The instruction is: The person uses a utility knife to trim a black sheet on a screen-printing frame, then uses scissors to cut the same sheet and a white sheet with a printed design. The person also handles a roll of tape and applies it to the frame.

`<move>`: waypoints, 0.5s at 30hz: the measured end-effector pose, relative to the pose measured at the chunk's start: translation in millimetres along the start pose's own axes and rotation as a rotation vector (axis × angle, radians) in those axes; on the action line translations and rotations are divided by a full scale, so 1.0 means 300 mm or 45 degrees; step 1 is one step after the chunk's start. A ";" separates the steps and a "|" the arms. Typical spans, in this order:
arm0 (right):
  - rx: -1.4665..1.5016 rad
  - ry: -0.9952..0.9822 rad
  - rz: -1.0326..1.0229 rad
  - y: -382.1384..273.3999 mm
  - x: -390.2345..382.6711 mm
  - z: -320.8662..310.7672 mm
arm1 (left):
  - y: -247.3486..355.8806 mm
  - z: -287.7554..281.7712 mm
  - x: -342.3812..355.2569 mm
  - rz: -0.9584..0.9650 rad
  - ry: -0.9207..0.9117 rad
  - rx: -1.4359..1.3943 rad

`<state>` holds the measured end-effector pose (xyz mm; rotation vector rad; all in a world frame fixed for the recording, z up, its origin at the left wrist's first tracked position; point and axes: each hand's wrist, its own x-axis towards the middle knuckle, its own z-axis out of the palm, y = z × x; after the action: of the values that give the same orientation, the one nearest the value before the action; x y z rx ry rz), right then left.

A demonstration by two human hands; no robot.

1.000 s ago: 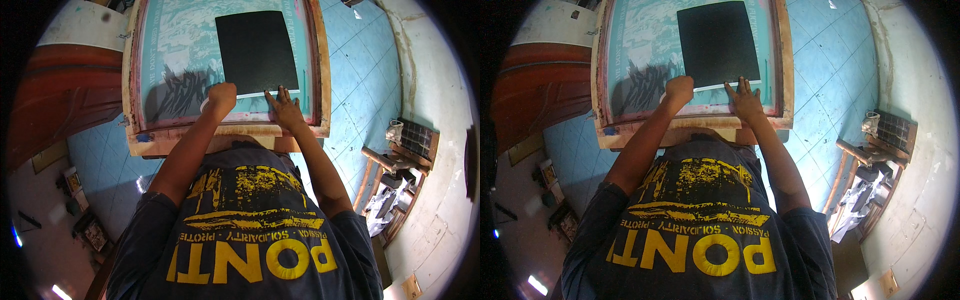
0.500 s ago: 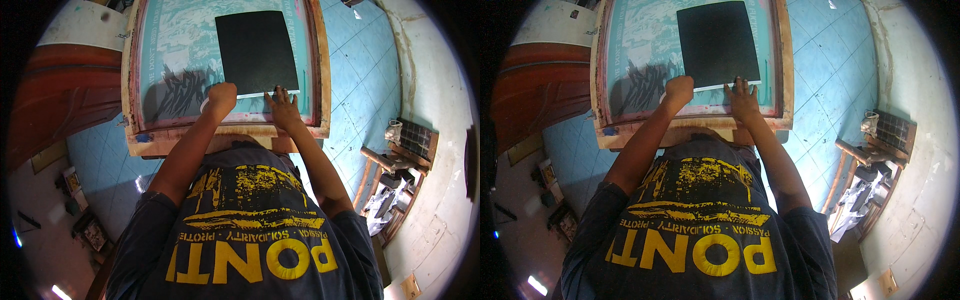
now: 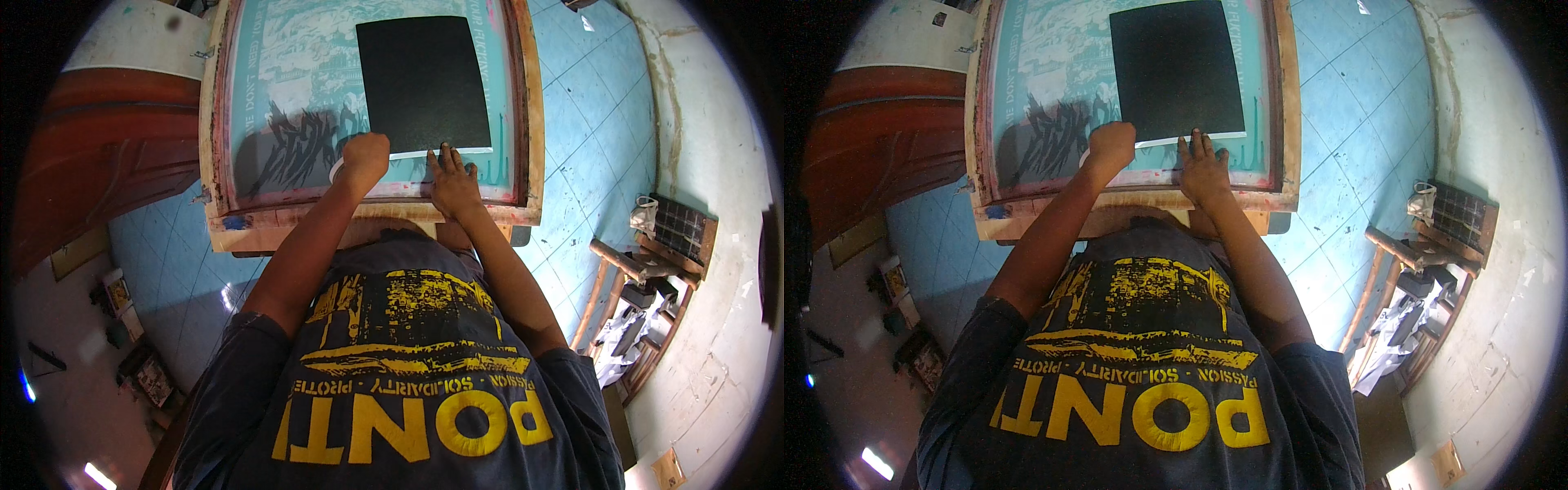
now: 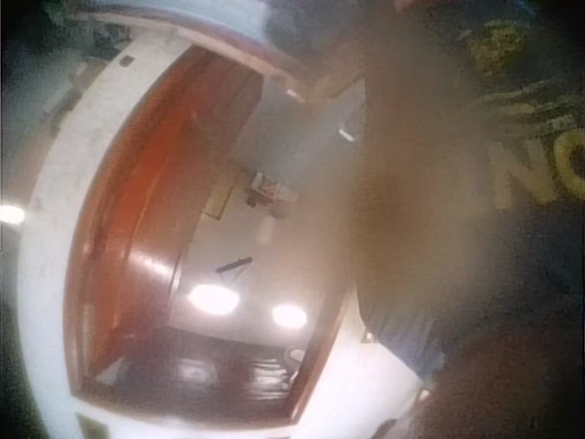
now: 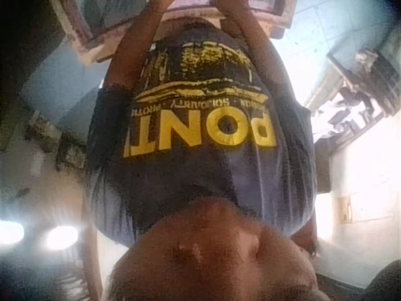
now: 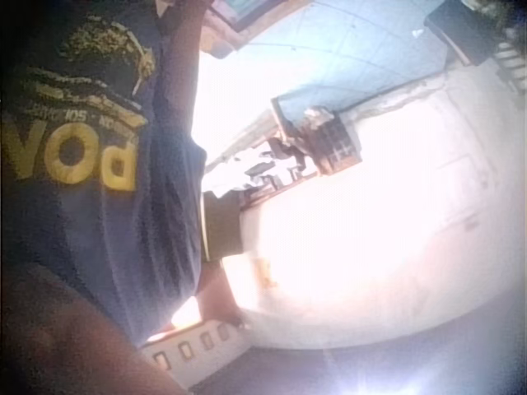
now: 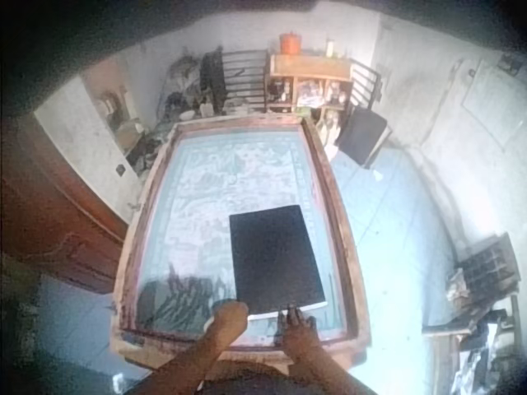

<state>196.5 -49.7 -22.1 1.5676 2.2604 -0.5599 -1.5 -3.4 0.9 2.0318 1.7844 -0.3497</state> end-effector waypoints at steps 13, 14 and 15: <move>0.001 -0.158 0.012 -0.050 0.014 -0.055 | -0.005 0.011 0.009 0.035 0.046 0.024; -0.023 -0.183 0.014 -0.055 0.016 -0.058 | -0.009 0.020 0.012 0.043 0.053 0.027; -0.028 -0.198 0.021 -0.055 0.018 -0.060 | -0.006 0.017 0.012 0.038 0.046 0.025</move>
<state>178.4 -41.8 -7.0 1.4771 2.1292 -0.6276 -2.3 -2.3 -5.4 2.0887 1.7766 -0.3245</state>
